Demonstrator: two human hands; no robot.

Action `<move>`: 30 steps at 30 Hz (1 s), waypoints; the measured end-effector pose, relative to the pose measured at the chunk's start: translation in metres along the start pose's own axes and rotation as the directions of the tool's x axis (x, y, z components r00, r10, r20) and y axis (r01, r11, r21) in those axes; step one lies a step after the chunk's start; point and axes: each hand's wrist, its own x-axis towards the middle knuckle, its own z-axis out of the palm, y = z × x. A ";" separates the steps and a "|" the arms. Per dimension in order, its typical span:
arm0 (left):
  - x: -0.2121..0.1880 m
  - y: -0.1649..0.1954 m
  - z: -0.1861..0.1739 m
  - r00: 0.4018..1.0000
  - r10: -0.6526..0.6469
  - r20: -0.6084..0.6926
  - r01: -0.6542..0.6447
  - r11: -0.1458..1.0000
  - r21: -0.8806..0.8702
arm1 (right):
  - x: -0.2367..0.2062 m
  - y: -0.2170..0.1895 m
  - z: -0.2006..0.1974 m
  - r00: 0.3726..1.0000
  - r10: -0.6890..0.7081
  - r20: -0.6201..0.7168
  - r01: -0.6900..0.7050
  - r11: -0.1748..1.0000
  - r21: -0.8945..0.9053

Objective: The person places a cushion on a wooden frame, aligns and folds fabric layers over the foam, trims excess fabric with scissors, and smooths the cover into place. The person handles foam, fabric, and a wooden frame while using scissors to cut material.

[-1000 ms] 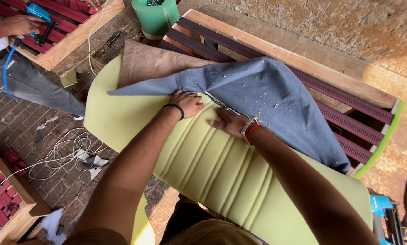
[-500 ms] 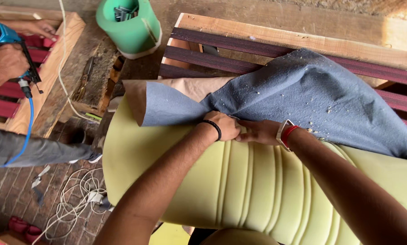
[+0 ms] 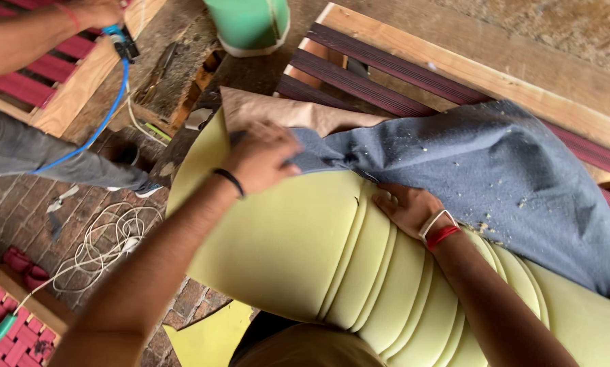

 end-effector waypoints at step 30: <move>0.080 -0.152 0.027 0.971 -0.207 -0.118 0.111 0.831 -0.545 | 0.040 -0.179 0.032 0.847 0.085 -0.525 -0.049 0.995 0.082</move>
